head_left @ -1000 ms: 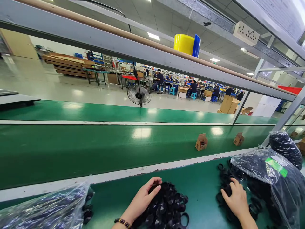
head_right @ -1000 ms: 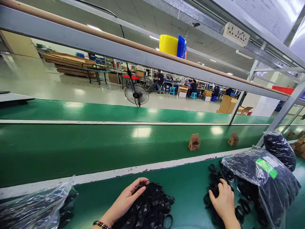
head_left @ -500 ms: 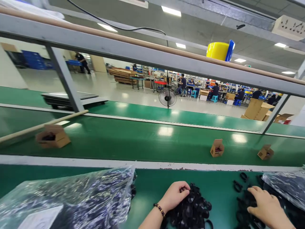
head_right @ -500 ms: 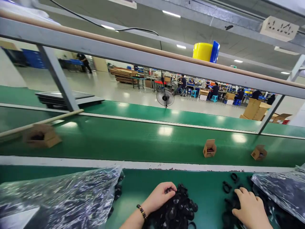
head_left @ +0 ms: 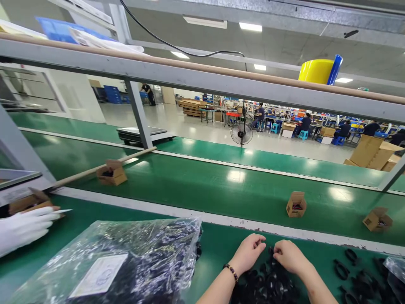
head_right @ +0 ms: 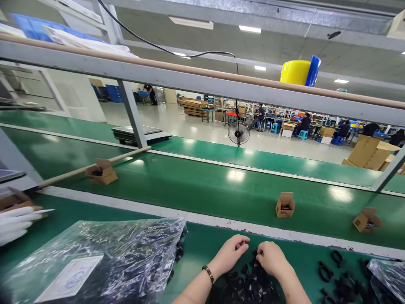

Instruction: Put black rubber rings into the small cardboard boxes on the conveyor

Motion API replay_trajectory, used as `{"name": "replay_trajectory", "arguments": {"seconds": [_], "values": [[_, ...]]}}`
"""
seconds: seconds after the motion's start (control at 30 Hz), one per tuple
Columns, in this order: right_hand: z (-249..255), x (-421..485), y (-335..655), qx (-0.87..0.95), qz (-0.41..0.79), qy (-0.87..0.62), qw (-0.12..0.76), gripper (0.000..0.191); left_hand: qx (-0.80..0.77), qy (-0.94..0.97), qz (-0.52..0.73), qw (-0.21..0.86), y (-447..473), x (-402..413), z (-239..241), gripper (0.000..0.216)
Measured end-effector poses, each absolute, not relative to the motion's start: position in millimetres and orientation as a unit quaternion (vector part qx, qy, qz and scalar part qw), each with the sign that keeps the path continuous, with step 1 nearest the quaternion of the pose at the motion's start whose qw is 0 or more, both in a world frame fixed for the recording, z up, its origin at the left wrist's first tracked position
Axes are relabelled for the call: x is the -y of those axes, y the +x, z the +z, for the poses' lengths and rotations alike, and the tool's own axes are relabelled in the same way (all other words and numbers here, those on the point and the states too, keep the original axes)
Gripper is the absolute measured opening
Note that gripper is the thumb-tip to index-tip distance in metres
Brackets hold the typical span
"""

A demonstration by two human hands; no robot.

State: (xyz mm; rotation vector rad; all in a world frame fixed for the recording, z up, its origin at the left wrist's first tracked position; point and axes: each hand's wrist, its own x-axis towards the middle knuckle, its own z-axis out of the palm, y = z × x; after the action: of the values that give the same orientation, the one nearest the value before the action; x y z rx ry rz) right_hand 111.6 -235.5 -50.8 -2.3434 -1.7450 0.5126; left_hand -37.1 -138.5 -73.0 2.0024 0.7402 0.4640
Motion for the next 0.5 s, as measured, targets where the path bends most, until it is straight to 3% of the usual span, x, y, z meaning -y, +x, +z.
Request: {"name": "replay_trajectory", "arguments": {"seconds": [0.2, 0.37, 0.5], "values": [[-28.1, 247.5, 134.4, 0.582, 0.138, -0.794, 0.109, 0.021, -0.229, 0.904, 0.070, 0.354, -10.3, 133.6, -62.3, 0.022], [-47.7, 319.1, 214.9, 0.465, 0.005, -0.884, -0.048, 0.015, -0.174, 0.926, 0.085, 0.325, -6.0, 142.2, -69.1, 0.028], [-96.5, 360.5, 270.5, 0.469, 0.025, -0.877, -0.105, 0.021, -0.154, 0.937, 0.084, 0.301, -2.0, 150.3, -75.4, 0.017]]}}
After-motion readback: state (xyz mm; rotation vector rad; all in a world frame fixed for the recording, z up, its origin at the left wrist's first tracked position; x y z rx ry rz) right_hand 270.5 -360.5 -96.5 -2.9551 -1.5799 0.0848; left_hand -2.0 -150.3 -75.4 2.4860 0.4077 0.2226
